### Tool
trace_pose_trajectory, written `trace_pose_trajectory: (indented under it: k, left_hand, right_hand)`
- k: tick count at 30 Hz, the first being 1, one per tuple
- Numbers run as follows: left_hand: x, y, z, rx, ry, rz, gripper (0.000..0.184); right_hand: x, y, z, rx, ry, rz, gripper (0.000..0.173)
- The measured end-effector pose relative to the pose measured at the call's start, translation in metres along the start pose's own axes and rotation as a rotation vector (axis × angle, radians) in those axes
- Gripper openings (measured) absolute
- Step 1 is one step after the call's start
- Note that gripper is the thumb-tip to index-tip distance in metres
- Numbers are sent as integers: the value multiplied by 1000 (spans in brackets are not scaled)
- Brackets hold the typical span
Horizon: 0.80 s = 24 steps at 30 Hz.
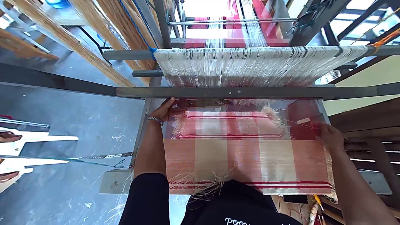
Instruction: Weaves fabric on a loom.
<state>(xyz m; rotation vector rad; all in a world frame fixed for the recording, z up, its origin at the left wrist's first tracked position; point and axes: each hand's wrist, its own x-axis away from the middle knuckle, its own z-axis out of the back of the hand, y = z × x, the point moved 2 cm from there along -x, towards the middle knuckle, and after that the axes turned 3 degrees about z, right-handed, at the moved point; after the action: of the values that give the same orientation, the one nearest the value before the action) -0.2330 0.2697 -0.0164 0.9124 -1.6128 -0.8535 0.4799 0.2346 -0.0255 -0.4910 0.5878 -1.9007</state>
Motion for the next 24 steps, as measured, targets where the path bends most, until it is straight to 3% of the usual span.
trace_pose_trajectory:
  k: [5,9,11,13,17,20,24]
  left_hand:
    - [18,-3,22,-87,197,-76,61]
    - [66,-9,62,-139,562,-65,45]
    - [74,-21,63,-120,713,-79,60]
    - [69,-31,45,-98,752,-112,77]
    - [47,-38,4,114,771,-206,81]
    - [52,-44,21,238,861,-306,79]
    - [115,-37,59,171,1021,-381,82]
  right_hand:
    - [0,3,3,73,-1,23,57]
    - [11,7,3,147,4,30,61]
    - [17,7,-3,171,21,24,63]
    - [22,8,-9,208,33,28,63]
    - [32,7,-12,278,49,10,66]
    - [40,13,-10,309,27,16,66]
    - [51,19,-10,330,32,75,63]
